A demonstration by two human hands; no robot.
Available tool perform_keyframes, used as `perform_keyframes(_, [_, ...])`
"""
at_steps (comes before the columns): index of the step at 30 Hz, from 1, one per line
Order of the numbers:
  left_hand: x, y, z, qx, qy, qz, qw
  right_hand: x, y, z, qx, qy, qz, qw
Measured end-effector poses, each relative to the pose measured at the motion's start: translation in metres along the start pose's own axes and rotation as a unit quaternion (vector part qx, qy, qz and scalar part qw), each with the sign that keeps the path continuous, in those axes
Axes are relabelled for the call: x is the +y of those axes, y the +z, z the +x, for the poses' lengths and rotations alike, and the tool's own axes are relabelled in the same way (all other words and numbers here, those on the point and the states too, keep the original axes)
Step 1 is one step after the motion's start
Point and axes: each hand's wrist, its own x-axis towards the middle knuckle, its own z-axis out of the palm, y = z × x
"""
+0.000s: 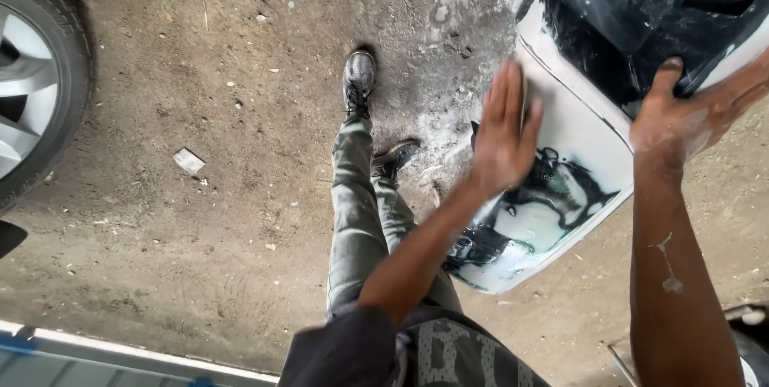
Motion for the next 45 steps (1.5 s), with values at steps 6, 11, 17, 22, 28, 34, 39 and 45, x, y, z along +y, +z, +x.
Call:
perform_keyframes(6, [0.013, -0.008, -0.013, -0.044, -0.052, -0.035, 0.997, -0.009, -0.004, 0.006, 0.004, 0.010, 0.007, 1.000])
perform_keyframes(11, [0.028, -0.007, 0.027, -0.052, -0.083, 0.032, 0.995, 0.001, 0.007, 0.006, 0.016, 0.018, 0.042, 0.999])
perform_keyframes(17, [0.020, -0.006, -0.052, -0.046, -0.017, -0.023, 0.999, -0.028, -0.022, 0.004, 0.016, 0.032, 0.109, 0.993])
perform_keyframes(22, [0.019, -0.005, 0.009, -0.057, -0.053, -0.001, 0.997, -0.033, -0.033, 0.000, 0.015, 0.019, 0.070, 0.997])
perform_keyframes(28, [0.027, -0.004, -0.047, -0.056, -0.063, 0.015, 0.996, -0.044, -0.039, 0.005, -0.018, 0.068, 0.047, 0.996])
perform_keyframes(34, [0.025, -0.013, -0.013, -0.076, -0.116, 0.016, 0.990, -0.055, -0.046, 0.007, -0.023, 0.086, 0.094, 0.992])
perform_keyframes(39, [0.037, -0.014, -0.014, -0.084, -0.103, 0.048, 0.990, -0.058, -0.053, 0.008, -0.053, 0.111, 0.055, 0.991])
perform_keyframes(45, [0.039, -0.020, -0.010, -0.075, -0.124, 0.008, 0.989, -0.059, -0.048, 0.015, -0.033, 0.091, 0.041, 0.995])
